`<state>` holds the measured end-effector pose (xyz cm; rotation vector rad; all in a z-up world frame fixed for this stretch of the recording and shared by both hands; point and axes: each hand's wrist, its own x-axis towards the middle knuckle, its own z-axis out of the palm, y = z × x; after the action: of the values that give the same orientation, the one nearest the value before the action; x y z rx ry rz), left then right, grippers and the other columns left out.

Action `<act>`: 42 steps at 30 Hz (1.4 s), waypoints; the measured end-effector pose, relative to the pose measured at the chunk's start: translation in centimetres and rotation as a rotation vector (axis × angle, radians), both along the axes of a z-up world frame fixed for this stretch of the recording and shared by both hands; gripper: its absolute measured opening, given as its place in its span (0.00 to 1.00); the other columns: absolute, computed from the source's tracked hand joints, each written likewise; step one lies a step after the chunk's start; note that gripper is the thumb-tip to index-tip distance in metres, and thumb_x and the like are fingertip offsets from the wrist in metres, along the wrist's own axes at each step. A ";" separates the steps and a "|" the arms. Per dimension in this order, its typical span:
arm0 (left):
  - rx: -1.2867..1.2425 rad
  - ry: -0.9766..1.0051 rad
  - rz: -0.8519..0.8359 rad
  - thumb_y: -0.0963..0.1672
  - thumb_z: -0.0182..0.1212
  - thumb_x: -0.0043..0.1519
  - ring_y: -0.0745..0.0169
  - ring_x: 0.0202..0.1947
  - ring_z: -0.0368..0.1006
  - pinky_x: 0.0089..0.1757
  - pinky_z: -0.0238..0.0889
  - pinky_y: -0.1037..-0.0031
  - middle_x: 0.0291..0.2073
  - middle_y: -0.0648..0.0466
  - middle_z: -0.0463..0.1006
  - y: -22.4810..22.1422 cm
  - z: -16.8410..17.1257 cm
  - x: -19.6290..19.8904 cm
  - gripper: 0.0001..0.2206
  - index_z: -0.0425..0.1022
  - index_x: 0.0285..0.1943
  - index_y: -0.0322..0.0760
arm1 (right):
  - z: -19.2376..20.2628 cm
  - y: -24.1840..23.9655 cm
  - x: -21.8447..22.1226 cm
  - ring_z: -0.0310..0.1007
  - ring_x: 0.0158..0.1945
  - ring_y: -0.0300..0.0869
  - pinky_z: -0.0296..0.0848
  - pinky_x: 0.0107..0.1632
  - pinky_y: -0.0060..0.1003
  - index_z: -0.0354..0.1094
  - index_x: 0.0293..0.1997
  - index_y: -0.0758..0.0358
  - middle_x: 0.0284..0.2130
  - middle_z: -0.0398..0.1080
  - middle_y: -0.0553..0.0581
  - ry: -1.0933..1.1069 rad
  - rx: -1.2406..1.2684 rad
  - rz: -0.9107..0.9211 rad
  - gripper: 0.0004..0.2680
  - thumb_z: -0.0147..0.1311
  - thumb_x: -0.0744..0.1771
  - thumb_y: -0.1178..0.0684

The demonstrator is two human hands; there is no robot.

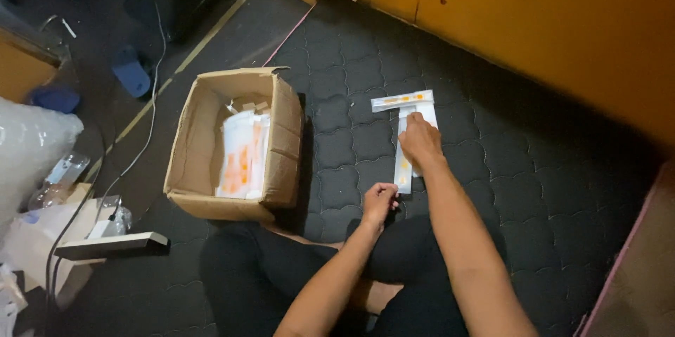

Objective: The person is taking plastic sleeves out of a cardboard box and arranging them in a specific pattern on the floor.

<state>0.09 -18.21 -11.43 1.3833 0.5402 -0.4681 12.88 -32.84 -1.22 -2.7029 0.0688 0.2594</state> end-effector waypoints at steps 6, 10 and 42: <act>0.024 -0.065 -0.044 0.42 0.64 0.61 0.66 0.24 0.77 0.27 0.72 0.79 0.32 0.46 0.80 0.3 -0.9 0.1 0.13 0.74 0.52 0.30 | -2.4 0.0 0.9 0.77 0.50 0.64 0.72 0.52 0.63 0.67 0.61 0.75 0.63 0.65 0.69 -0.073 -0.023 -0.005 0.17 0.44 0.66 0.56; -0.011 -0.070 -0.031 0.41 0.64 0.62 0.63 0.26 0.79 0.26 0.73 0.78 0.33 0.45 0.79 0.6 -1.1 -0.2 0.14 0.71 0.55 0.29 | -4.6 -0.2 1.5 0.77 0.50 0.64 0.72 0.51 0.63 0.67 0.60 0.74 0.64 0.64 0.69 -0.091 -0.041 -0.012 0.17 0.45 0.66 0.56; 0.382 -0.308 -0.683 0.52 0.61 0.63 0.44 0.55 0.68 0.53 0.64 0.56 0.49 0.45 0.65 1.2 -0.3 -0.2 0.41 0.43 0.82 0.36 | -6.6 3.6 0.1 0.75 0.49 0.65 0.76 0.37 0.66 0.61 0.64 0.66 0.58 0.62 0.68 0.263 -0.183 0.003 0.19 0.49 0.68 0.46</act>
<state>-0.13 -16.96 -11.68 1.9673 -0.1248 -0.7018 12.97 -29.24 -7.79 -2.8321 0.1733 0.6376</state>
